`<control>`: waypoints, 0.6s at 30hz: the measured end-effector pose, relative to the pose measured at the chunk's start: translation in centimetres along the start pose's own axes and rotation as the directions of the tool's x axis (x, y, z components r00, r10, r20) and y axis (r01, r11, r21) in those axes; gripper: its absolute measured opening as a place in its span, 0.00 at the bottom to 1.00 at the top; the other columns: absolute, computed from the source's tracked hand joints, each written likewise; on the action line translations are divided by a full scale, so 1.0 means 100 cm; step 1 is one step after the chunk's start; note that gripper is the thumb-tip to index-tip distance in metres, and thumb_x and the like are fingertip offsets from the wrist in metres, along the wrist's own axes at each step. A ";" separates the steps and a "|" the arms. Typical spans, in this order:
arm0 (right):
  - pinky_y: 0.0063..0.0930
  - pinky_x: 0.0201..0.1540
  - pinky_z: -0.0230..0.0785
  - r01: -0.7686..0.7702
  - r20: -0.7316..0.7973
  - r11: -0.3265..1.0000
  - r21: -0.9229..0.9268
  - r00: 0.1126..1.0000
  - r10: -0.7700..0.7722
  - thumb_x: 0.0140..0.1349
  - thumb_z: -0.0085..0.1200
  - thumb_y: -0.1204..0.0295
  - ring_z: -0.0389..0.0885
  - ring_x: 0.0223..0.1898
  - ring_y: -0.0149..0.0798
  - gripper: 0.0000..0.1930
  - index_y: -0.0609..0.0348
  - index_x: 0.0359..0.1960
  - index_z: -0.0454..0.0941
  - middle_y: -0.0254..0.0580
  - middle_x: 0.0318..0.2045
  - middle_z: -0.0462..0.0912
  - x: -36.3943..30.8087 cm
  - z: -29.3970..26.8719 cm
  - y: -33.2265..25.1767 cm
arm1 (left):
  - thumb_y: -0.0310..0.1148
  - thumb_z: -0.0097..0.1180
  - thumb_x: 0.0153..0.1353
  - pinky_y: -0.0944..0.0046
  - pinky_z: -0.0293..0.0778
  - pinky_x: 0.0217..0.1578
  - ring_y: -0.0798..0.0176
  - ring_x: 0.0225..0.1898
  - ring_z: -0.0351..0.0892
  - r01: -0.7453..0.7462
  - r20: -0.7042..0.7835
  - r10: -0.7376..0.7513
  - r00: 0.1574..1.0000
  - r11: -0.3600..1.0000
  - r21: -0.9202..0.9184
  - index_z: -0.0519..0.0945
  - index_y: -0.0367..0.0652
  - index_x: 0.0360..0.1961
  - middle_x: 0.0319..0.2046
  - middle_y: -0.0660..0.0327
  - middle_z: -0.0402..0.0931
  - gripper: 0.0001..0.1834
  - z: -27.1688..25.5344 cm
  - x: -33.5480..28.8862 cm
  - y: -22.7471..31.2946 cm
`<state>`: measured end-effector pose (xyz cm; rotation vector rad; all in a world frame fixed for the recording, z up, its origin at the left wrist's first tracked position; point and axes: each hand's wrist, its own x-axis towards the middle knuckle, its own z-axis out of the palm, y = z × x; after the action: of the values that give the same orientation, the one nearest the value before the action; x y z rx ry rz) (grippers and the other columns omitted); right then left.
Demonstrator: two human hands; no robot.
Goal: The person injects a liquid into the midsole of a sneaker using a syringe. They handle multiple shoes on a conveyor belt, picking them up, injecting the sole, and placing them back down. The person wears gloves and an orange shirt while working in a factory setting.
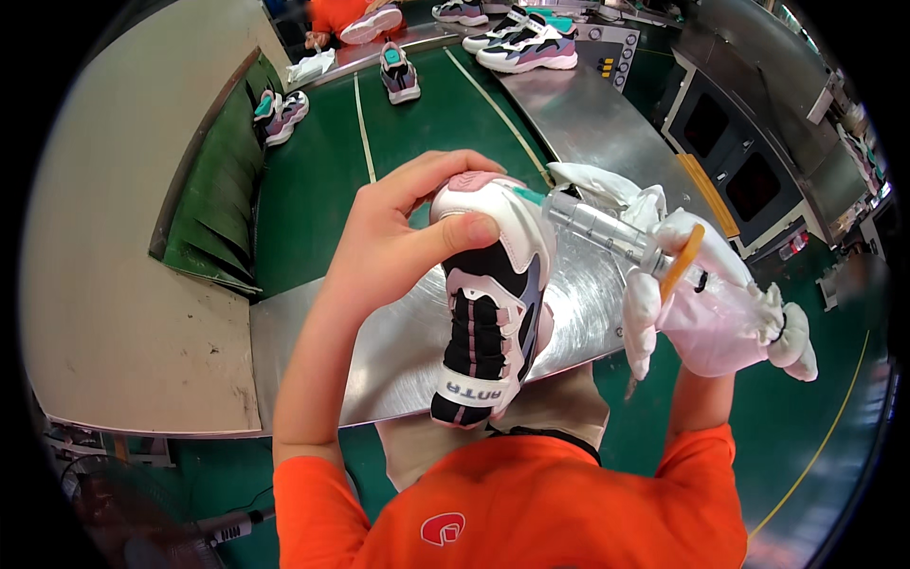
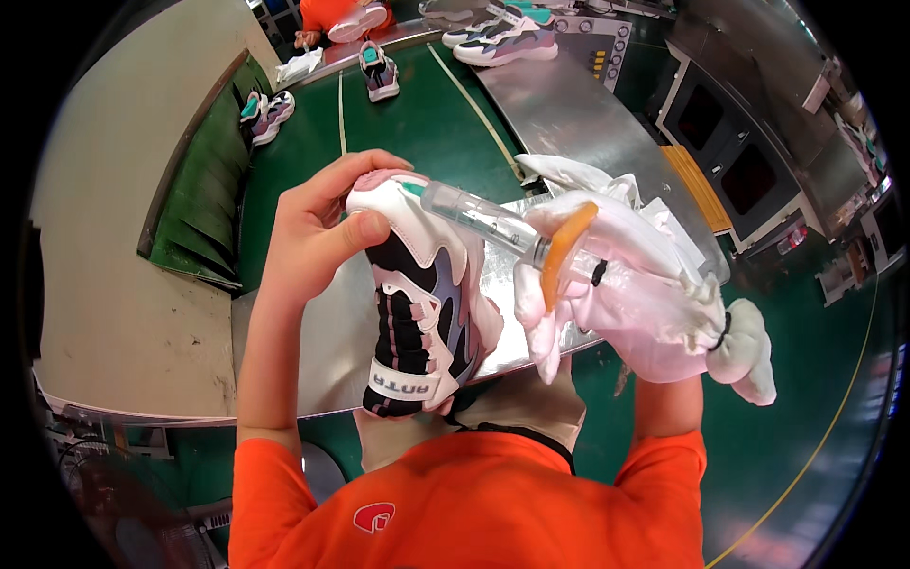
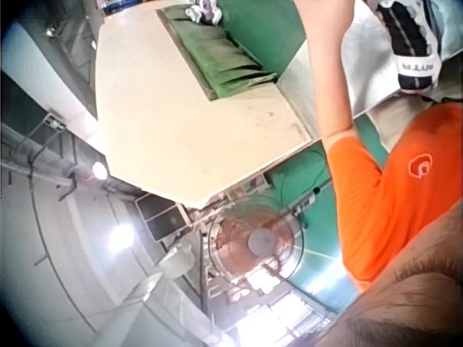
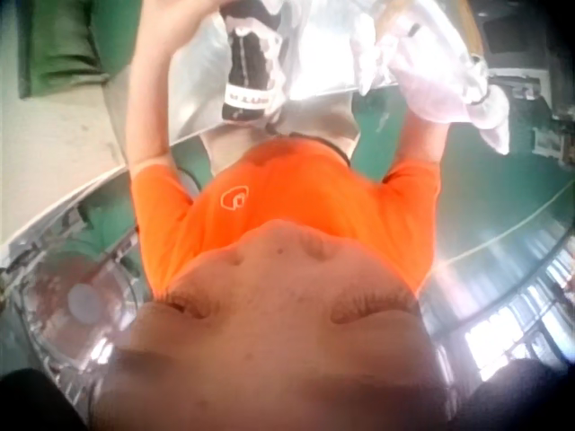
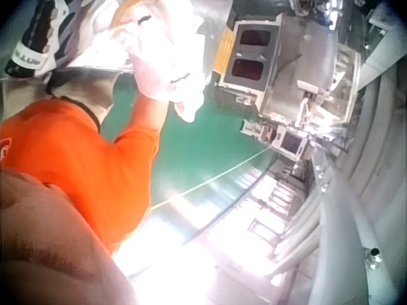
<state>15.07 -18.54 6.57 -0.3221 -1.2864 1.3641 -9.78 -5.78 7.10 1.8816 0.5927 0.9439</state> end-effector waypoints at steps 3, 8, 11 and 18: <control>0.32 0.22 0.74 0.010 0.046 1.000 0.017 0.999 -0.011 0.65 0.50 0.61 0.79 0.23 0.50 0.31 0.74 0.62 0.60 0.62 0.32 0.74 0.006 -0.005 0.004 | 0.40 0.68 0.51 0.68 0.74 0.47 0.68 0.44 0.78 -0.027 -0.031 0.026 0.999 1.000 -0.010 0.81 0.41 0.45 0.41 0.63 0.79 0.22 0.004 0.002 -0.003; 0.34 0.21 0.72 -0.109 -0.024 0.992 -0.058 0.994 0.108 0.56 0.54 0.54 0.77 0.21 0.50 0.38 0.74 0.59 0.60 0.63 0.33 0.72 0.015 -0.006 -0.007 | 0.40 0.69 0.51 0.68 0.74 0.46 0.68 0.44 0.78 -0.014 -0.025 0.013 1.000 0.999 -0.040 0.79 0.37 0.48 0.42 0.61 0.79 0.25 0.002 0.003 -0.007; 0.35 0.19 0.70 -0.152 -0.089 0.988 -0.003 0.984 0.151 0.50 0.59 0.49 0.75 0.20 0.50 0.43 0.75 0.56 0.60 0.62 0.33 0.71 0.018 -0.009 -0.006 | 0.41 0.69 0.52 0.68 0.75 0.47 0.67 0.45 0.78 -0.011 -0.032 0.009 0.999 0.998 -0.059 0.76 0.33 0.52 0.45 0.58 0.79 0.30 -0.005 0.001 -0.012; 0.27 0.14 0.63 0.038 -0.163 0.999 -0.003 0.986 -0.038 0.64 0.51 0.55 0.72 0.15 0.38 0.31 0.77 0.54 0.65 0.60 0.29 0.74 0.028 -0.013 0.038 | 0.46 0.67 0.56 0.66 0.73 0.49 0.66 0.46 0.78 -0.051 -0.170 0.021 0.985 0.983 -0.176 0.75 0.28 0.52 0.45 0.57 0.79 0.33 -0.021 -0.008 -0.039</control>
<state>13.28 -14.47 4.38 -0.3987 -1.1508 1.2783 -12.07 -3.48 3.96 1.6679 0.5540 1.1487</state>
